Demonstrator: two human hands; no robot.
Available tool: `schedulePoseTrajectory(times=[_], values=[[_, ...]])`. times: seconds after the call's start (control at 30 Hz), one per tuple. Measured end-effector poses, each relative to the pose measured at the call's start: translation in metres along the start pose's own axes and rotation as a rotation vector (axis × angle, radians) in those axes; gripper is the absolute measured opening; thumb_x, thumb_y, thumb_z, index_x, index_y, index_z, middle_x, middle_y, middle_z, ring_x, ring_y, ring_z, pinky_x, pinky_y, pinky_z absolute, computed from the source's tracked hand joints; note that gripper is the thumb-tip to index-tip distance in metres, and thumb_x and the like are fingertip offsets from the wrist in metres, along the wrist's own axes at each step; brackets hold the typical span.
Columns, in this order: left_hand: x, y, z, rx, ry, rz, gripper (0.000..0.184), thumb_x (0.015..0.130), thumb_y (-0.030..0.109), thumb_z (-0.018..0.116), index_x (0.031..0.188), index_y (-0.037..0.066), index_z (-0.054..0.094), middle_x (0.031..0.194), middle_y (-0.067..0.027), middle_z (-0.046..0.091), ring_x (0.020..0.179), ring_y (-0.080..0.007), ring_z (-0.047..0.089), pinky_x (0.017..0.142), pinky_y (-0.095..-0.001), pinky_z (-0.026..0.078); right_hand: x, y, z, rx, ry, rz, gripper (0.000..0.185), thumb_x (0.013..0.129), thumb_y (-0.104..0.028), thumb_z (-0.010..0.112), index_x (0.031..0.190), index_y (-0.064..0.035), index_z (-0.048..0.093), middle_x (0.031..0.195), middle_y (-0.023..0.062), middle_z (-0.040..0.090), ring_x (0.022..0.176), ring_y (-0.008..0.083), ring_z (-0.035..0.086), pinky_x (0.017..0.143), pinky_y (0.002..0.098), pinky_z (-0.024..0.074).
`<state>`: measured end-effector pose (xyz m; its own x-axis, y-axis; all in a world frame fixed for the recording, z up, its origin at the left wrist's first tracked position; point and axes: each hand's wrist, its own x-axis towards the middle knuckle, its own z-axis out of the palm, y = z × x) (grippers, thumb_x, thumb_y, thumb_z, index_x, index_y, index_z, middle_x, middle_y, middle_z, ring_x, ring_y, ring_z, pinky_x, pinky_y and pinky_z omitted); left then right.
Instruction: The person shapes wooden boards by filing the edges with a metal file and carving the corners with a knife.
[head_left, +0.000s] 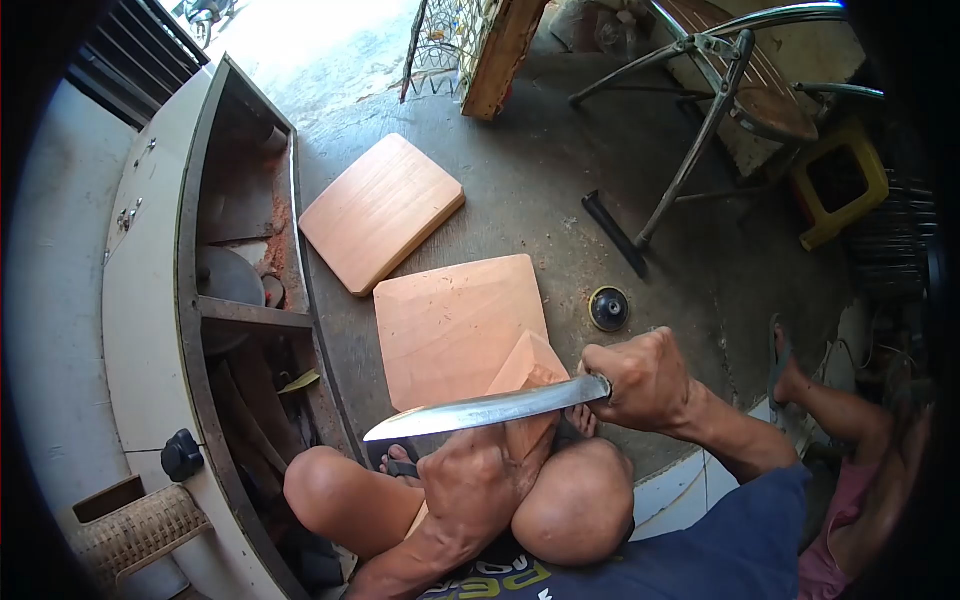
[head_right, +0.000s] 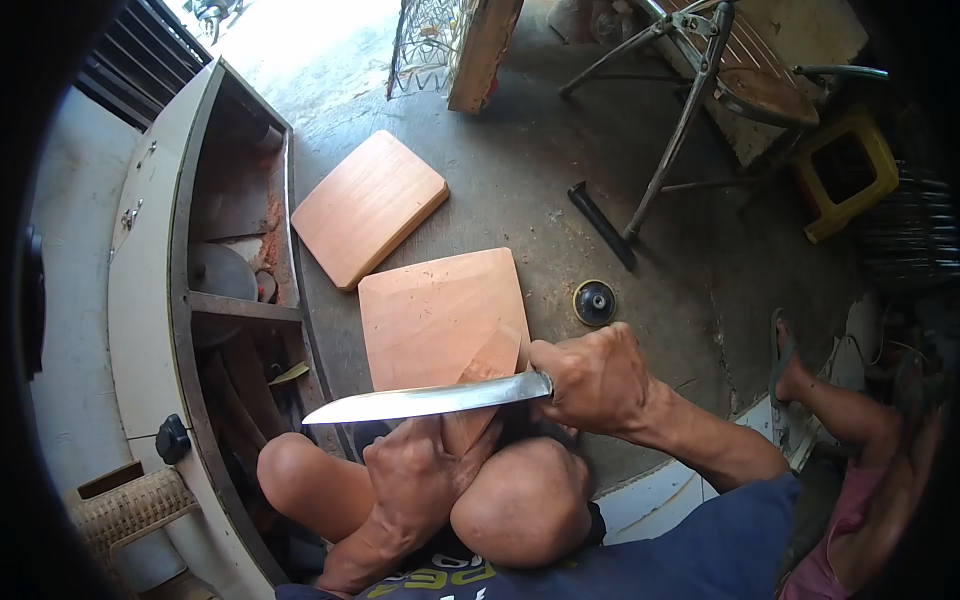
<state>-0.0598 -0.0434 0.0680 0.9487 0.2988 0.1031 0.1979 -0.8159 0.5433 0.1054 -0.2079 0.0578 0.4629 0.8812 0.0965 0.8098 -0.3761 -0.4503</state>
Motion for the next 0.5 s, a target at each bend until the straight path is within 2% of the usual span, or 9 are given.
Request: schedulePoseTrajectory(times=[0.03,0.07,0.13,0.27,0.3,0.33,0.37,0.43,0.5], values=[[-0.002,0.0,-0.001,-0.002,-0.012,-0.015,0.045,0.082,0.041,0.081,0.1,0.001,0.071,0.071,-0.0138,0.066,0.055,-0.0287,0.066,0.049,-0.0387,0.052,-0.001,-0.002,0.002,0.025,0.004,0.001,0.032,0.066,-0.028,0.083,0.075,-0.0087,0.06,0.057,0.0097,0.063,0.052,0.0283,0.066,0.046,0.0418,0.0491],[-0.003,-0.001,0.0,-0.004,-0.021,-0.018,0.045,0.082,0.041,0.081,0.1,0.001,0.071,0.071,-0.0138,0.066,0.055,-0.0287,0.066,0.049,-0.0387,0.052,-0.002,-0.003,0.003,0.028,-0.005,0.03,0.029,0.067,-0.025,0.083,0.074,-0.0086,0.06,0.058,0.0101,0.064,0.053,0.0282,0.067,0.046,0.0415,0.05],[-0.002,-0.003,0.002,-0.018,0.026,0.011,0.045,0.075,0.04,0.087,0.087,0.001,0.066,0.06,-0.0117,0.061,0.049,-0.029,0.062,0.048,-0.0384,0.051,0.0,-0.004,0.003,0.013,-0.006,0.037,0.027,0.068,-0.025,0.081,0.073,-0.0086,0.06,0.058,0.01,0.064,0.053,0.0282,0.067,0.047,0.0409,0.0504],[-0.005,0.0,0.003,-0.02,-0.003,-0.004,0.046,0.074,0.038,0.088,0.091,0.001,0.068,0.065,-0.0124,0.065,0.053,-0.0289,0.065,0.051,-0.0373,0.053,-0.006,0.017,0.013,-0.069,0.028,0.063,0.022,0.074,-0.023,0.076,0.07,-0.007,0.061,0.059,0.0124,0.064,0.053,0.0304,0.067,0.05,0.0418,0.0527],[-0.01,-0.001,0.005,-0.013,0.041,-0.001,0.046,0.074,0.037,0.088,0.095,0.001,0.069,0.069,-0.0126,0.067,0.056,-0.0289,0.067,0.053,-0.0367,0.054,-0.018,0.051,0.022,-0.072,0.033,0.069,0.022,0.074,-0.023,0.076,0.07,-0.007,0.061,0.059,0.0124,0.064,0.053,0.0304,0.067,0.05,0.0418,0.0527],[-0.014,-0.006,0.004,0.004,0.083,0.018,0.046,0.074,0.036,0.088,0.098,0.001,0.07,0.072,-0.0129,0.07,0.059,-0.0289,0.069,0.056,-0.0362,0.055,-0.035,0.103,0.036,-0.172,-0.031,0.358,0.019,0.073,-0.019,0.075,0.069,-0.0059,0.061,0.059,0.0144,0.063,0.055,0.0331,0.066,0.052,0.0427,0.0529],[-0.021,-0.013,-0.006,0.027,0.071,0.046,0.046,0.074,0.036,0.088,0.098,0.001,0.07,0.072,-0.0129,0.07,0.059,-0.0289,0.069,0.056,-0.0362,0.055,-0.041,0.126,0.051,-0.249,-0.094,0.652,0.016,0.072,-0.015,0.073,0.067,-0.0049,0.061,0.058,0.0164,0.061,0.056,0.0357,0.066,0.054,0.0435,0.053],[-0.005,-0.006,0.006,-0.015,0.136,-0.002,0.048,0.072,0.035,0.088,0.103,0.002,0.07,0.079,-0.0132,0.072,0.063,-0.0295,0.07,0.059,-0.0359,0.057,-0.03,0.082,0.029,-0.155,0.169,0.359,0.025,0.079,-0.027,0.073,0.071,-0.0048,0.064,0.061,0.0184,0.063,0.056,0.0369,0.066,0.056,0.0479,0.0541],[-0.007,-0.004,0.0,0.015,0.039,-0.121,0.049,0.07,0.037,0.09,0.102,0.005,0.07,0.078,-0.0148,0.071,0.062,-0.0317,0.069,0.059,-0.0378,0.056,-0.038,0.015,0.01,-0.016,0.058,0.469,0.025,0.077,-0.028,0.075,0.072,-0.0059,0.063,0.061,0.0165,0.064,0.056,0.0367,0.066,0.053,0.0458,0.0534]])
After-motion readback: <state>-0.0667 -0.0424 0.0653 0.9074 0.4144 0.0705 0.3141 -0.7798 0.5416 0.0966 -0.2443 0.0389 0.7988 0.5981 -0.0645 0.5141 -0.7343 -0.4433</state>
